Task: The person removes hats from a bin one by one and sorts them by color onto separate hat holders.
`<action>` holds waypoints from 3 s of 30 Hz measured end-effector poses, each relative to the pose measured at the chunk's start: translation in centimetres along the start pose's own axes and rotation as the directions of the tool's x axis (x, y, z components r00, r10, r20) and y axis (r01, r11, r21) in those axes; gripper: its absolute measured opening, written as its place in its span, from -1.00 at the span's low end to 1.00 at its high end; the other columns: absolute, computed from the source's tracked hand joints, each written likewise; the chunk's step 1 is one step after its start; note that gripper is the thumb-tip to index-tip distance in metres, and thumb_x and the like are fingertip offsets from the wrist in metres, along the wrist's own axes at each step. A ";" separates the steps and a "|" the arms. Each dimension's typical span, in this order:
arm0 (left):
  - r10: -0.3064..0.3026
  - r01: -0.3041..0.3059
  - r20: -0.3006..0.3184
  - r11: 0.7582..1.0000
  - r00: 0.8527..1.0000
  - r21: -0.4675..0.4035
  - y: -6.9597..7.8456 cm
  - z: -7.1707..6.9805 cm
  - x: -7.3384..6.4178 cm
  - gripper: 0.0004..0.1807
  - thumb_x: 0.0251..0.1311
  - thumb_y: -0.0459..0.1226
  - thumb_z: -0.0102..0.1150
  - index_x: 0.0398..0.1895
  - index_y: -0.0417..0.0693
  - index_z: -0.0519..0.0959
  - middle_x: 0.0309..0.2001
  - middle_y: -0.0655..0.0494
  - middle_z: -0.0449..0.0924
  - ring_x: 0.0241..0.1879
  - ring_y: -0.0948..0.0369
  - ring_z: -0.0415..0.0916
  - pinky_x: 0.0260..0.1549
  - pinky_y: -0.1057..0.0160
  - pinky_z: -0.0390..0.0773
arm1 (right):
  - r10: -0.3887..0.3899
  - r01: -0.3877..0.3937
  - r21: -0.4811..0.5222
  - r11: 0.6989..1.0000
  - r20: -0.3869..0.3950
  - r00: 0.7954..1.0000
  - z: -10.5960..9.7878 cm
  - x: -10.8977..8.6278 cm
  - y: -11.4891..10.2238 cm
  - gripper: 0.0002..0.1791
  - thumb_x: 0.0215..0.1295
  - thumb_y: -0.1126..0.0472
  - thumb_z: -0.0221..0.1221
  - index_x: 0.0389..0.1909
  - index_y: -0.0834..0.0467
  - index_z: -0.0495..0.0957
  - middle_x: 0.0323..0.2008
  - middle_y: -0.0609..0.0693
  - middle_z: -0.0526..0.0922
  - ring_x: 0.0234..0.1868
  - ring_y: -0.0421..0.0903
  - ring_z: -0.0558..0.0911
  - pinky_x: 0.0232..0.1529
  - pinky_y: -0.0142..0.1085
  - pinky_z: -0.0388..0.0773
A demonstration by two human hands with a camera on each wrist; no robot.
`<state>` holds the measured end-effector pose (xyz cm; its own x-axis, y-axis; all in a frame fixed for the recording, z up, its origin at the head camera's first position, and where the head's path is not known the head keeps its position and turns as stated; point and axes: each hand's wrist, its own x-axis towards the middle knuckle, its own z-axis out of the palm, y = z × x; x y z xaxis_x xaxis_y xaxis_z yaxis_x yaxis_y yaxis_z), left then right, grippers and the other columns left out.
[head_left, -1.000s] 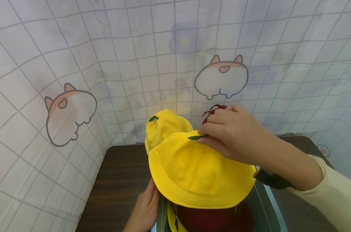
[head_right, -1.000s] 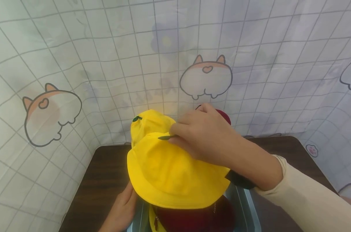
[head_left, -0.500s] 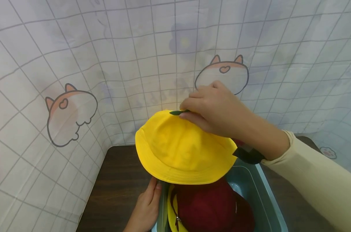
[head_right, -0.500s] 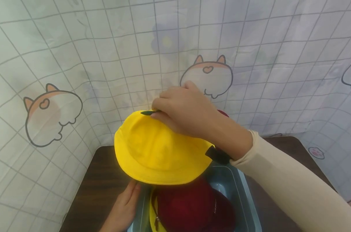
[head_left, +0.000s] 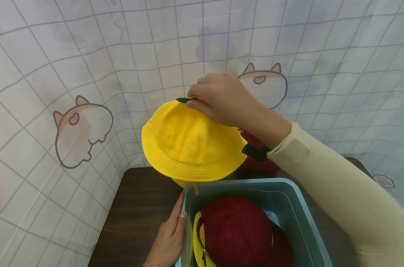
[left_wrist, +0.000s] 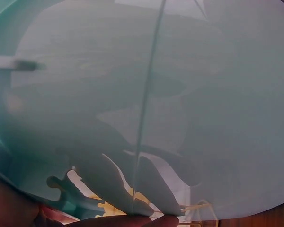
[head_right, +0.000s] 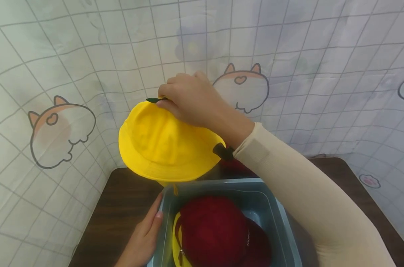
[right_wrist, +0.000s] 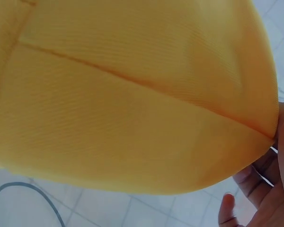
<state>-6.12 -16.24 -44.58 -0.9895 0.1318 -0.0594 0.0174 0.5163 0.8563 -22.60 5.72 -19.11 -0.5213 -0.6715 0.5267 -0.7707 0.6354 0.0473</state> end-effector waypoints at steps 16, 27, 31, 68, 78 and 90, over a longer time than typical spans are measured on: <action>-0.012 0.012 -0.017 1.000 1.000 0.018 0.0 0.2 -0.1 -0.42 0.63 0.08 -0.30 0.63 0.54 -0.05 0.40 -0.04 0.47 0.15 0.14 0.58 0.18 -0.11 0.52 | 0.106 -0.103 -0.069 0.992 0.037 0.994 4.7 4.1 1.0 -0.69 0.54 -0.14 0.08 -0.07 -0.07 0.70 -0.20 -0.15 0.69 -0.12 -0.07 0.49 -0.12 -0.08 0.20; -0.025 0.025 -0.020 1.000 1.000 0.013 0.1 0.3 -0.2 -0.42 0.62 0.11 -0.30 0.63 0.54 -0.04 0.42 -0.04 0.44 0.19 0.10 0.55 0.22 -0.16 0.47 | 0.159 -0.149 -0.150 0.977 0.057 0.986 8.6 4.7 1.1 -0.66 0.56 -0.15 0.04 0.03 -0.09 0.68 -0.10 -0.15 0.72 -0.08 -0.06 0.51 -0.04 -0.02 0.32; -0.020 0.021 -0.025 1.000 0.999 0.010 0.1 0.4 -0.3 -0.42 0.62 0.10 -0.29 0.63 0.55 -0.04 0.44 -0.01 0.42 0.23 0.10 0.53 0.26 -0.18 0.44 | 0.174 -0.160 -0.178 0.971 0.065 0.983 9.8 4.4 1.1 -0.65 0.57 -0.16 0.02 0.04 -0.11 0.68 -0.08 -0.16 0.72 -0.06 -0.06 0.51 -0.03 -0.03 0.32; -0.027 0.028 0.017 0.998 0.999 -0.050 0.3 0.4 -0.5 -0.42 0.65 0.04 -0.30 0.62 0.57 -0.08 0.47 0.01 0.37 0.24 0.10 0.54 0.29 -0.19 0.43 | 0.253 -0.239 -0.091 0.967 0.212 0.944 15.5 1.1 1.4 -0.63 0.57 -0.19 0.00 0.08 -0.14 0.67 -0.05 -0.16 0.69 -0.04 -0.05 0.46 0.04 0.00 0.28; -0.028 0.030 0.027 0.997 0.999 -0.065 0.3 0.4 -0.5 -0.42 0.65 0.03 -0.29 0.63 0.55 -0.09 0.48 -0.02 0.36 0.22 0.08 0.55 0.28 -0.19 0.45 | 0.267 -0.251 -0.099 0.963 0.210 0.941 16.2 0.7 1.2 -0.60 0.58 -0.19 -0.03 0.11 -0.14 0.68 -0.02 -0.18 0.70 -0.01 -0.07 0.50 0.04 -0.02 0.32; -0.012 0.012 0.002 0.999 1.000 -0.037 0.3 0.5 -0.5 -0.42 0.65 0.03 -0.29 0.63 0.54 -0.08 0.46 0.00 0.39 0.23 0.09 0.54 0.27 -0.17 0.44 | 0.279 -0.274 -0.055 0.960 0.214 0.936 16.5 0.3 0.9 -0.61 0.57 -0.17 0.00 0.10 -0.10 0.68 -0.04 -0.16 0.69 -0.01 -0.06 0.53 0.02 -0.03 0.37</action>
<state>-5.57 -15.76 -44.52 -0.9893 0.1273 -0.0706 0.0002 0.4864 0.8737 -29.49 -0.22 -32.89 -0.7817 -0.5325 0.3246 -0.5770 0.8150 -0.0526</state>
